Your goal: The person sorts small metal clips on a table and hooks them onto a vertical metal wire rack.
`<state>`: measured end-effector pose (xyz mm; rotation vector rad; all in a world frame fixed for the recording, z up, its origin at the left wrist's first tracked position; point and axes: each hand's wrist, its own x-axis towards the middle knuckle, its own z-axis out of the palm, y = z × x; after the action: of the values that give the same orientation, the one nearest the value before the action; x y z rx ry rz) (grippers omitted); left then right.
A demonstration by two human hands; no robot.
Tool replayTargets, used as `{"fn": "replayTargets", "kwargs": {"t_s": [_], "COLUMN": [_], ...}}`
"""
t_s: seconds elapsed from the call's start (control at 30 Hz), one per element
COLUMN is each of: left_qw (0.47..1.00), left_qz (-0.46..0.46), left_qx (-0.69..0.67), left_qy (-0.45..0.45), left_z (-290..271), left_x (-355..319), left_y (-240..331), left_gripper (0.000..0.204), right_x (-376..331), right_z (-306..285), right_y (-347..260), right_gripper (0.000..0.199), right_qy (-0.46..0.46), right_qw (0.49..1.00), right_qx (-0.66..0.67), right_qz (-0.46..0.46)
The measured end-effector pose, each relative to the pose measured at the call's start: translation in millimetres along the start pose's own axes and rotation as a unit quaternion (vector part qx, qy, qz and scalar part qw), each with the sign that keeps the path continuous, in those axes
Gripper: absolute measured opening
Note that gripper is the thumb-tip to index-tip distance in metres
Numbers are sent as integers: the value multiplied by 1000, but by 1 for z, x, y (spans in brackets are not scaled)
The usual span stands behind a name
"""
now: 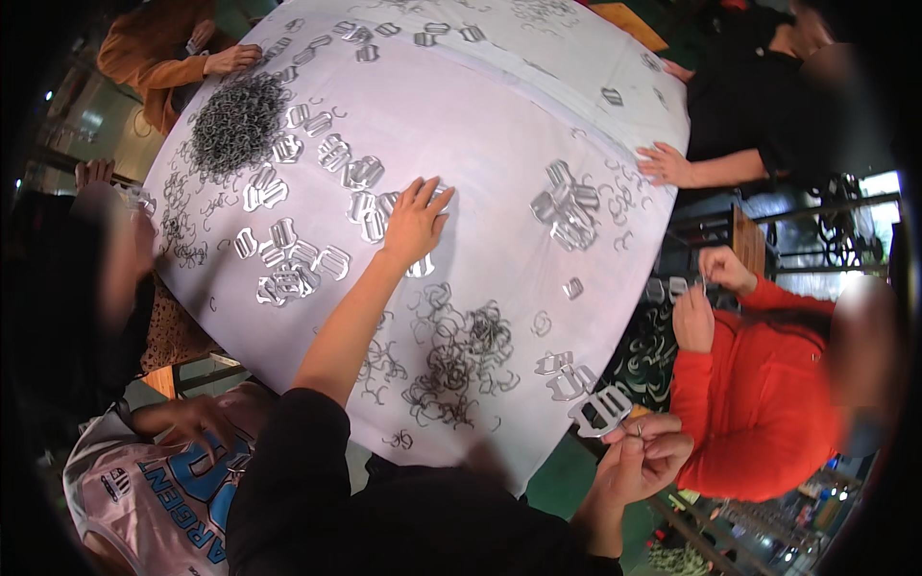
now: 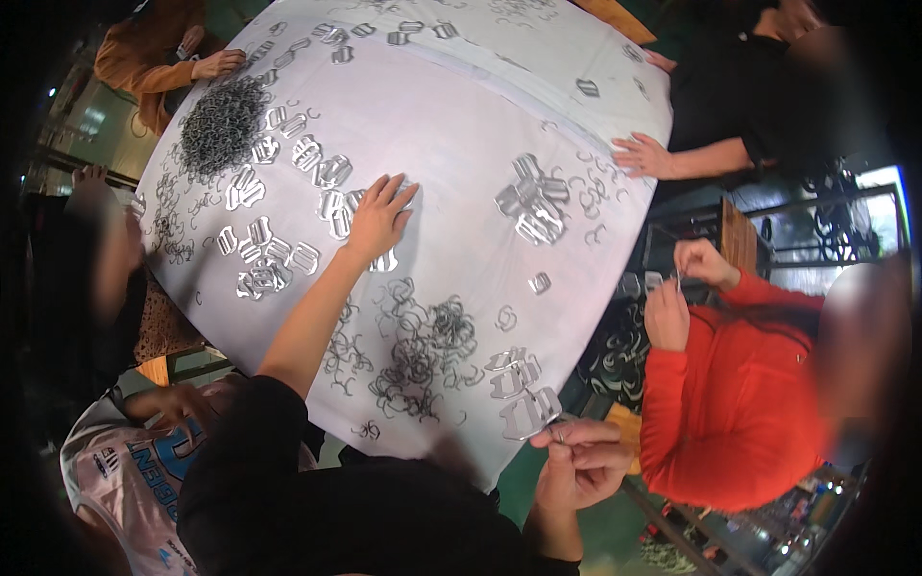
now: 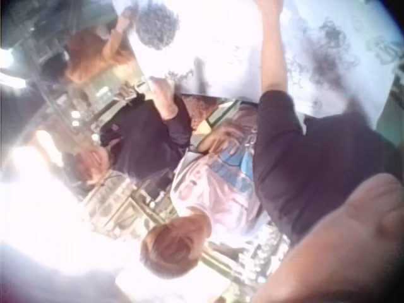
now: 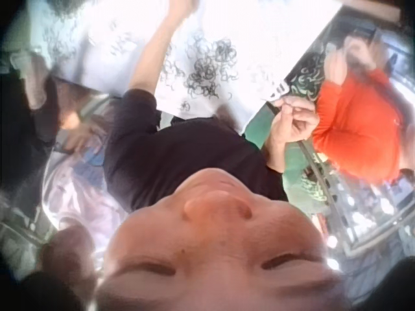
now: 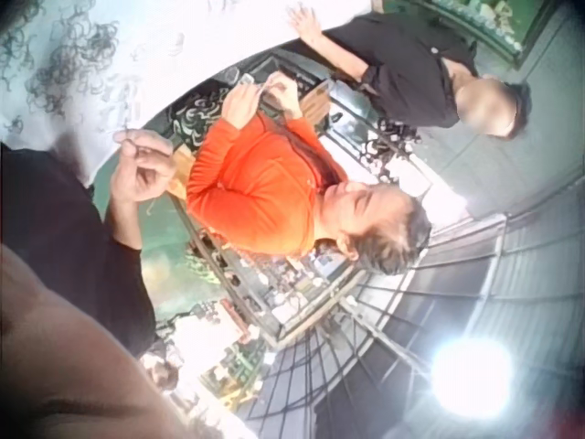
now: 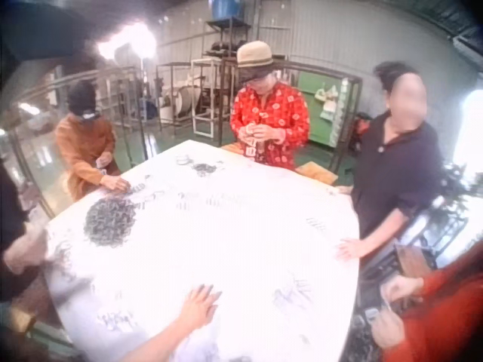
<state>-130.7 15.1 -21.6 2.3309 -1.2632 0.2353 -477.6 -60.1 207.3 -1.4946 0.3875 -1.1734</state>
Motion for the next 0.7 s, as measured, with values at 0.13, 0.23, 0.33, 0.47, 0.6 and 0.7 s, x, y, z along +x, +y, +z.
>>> {"fn": "replayTargets", "kwargs": {"t_s": [0.13,0.23,0.33,0.47,0.6,0.7], "left_qw": [991,974,964,976,995,964], "left_qz": [-96,-162,-172,-134,-59,-192], "left_qx": [-36,22,68,67,-61,-183], "left_qy": [-85,-160,-189,-157,-45,-10], "left_z": [-16,-24,-34,-36,-23,3], "left_x": [-8,9,11,7,-4,-9], "left_y": [15,15,22,20,25,13], "left_gripper": [56,57,52,44,24,33], "right_x": [-18,-33,-53,-81,-111,-124], "right_z": [-14,-20,-22,-31,-56,-76], "right_y": [-25,-40,-56,-68,-75,-81], "right_gripper": [26,25,24,23,20,17], "right_qy": [7,13,34,50,49,27], "right_qw": [1000,1000,999,998,997,997], "right_qx": [-11,-8,-8,-1,19,18], "right_qz": [1,-3,2,25,52,68]}}
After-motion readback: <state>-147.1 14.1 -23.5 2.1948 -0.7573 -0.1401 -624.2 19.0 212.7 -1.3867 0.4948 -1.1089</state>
